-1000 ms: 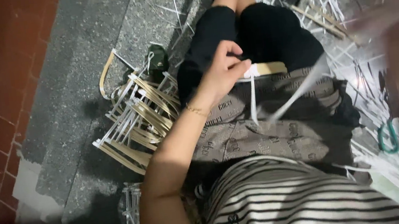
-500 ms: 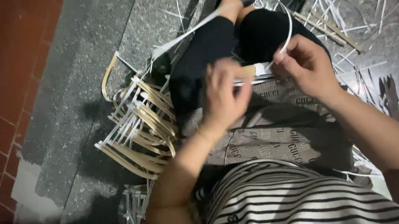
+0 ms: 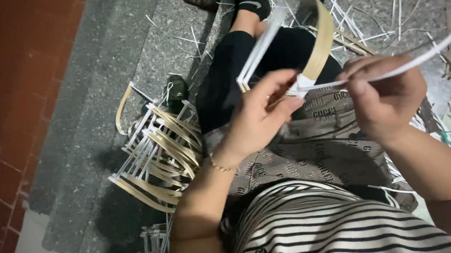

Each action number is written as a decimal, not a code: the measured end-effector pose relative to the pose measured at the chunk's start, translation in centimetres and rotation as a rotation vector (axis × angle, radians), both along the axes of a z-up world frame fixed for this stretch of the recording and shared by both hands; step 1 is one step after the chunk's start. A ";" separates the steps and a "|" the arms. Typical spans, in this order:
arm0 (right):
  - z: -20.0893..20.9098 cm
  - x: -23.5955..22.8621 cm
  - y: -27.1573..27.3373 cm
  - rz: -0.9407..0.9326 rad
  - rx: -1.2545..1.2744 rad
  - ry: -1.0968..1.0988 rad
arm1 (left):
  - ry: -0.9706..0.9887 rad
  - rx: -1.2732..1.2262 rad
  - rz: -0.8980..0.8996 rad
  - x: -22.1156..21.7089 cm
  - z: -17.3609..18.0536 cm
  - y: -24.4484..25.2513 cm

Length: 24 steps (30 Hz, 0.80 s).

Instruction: The recorder is wrapping and taping bamboo strips to assemble circular frames, likely as part of a furniture manufacturing process.

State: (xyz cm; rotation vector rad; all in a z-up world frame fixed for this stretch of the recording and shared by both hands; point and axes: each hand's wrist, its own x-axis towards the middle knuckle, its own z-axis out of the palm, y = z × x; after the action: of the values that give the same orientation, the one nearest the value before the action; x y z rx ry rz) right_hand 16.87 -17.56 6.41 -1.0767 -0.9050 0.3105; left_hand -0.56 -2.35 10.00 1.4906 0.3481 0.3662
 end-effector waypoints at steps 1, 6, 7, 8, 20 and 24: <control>0.9 -0.4 0.1 0.013 0.023 -0.082 | 0.044 0.105 0.034 -0.9 1.6 0.5; -0.4 -0.4 0.2 0.093 0.067 -0.179 | -0.227 0.645 0.159 -1.7 0.9 0.5; -0.7 -0.2 0.0 0.067 0.039 -0.199 | -0.199 0.690 0.184 -1.7 0.1 0.3; -0.3 0.4 -0.1 0.066 0.037 -0.196 | -0.197 0.688 0.183 -1.7 -0.2 0.5; -0.9 2.8 1.3 0.469 -0.025 -0.835 | -0.229 0.782 0.289 -1.6 -3.5 2.5; -1.5 3.7 0.2 0.418 -0.341 -0.614 | -0.303 0.903 0.278 -0.7 -2.0 4.0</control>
State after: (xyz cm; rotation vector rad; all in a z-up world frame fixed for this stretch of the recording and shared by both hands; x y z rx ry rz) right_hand 20.53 -17.40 4.92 -1.3207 -1.6802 0.5050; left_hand -1.24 1.69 8.02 2.2246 0.1385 1.0572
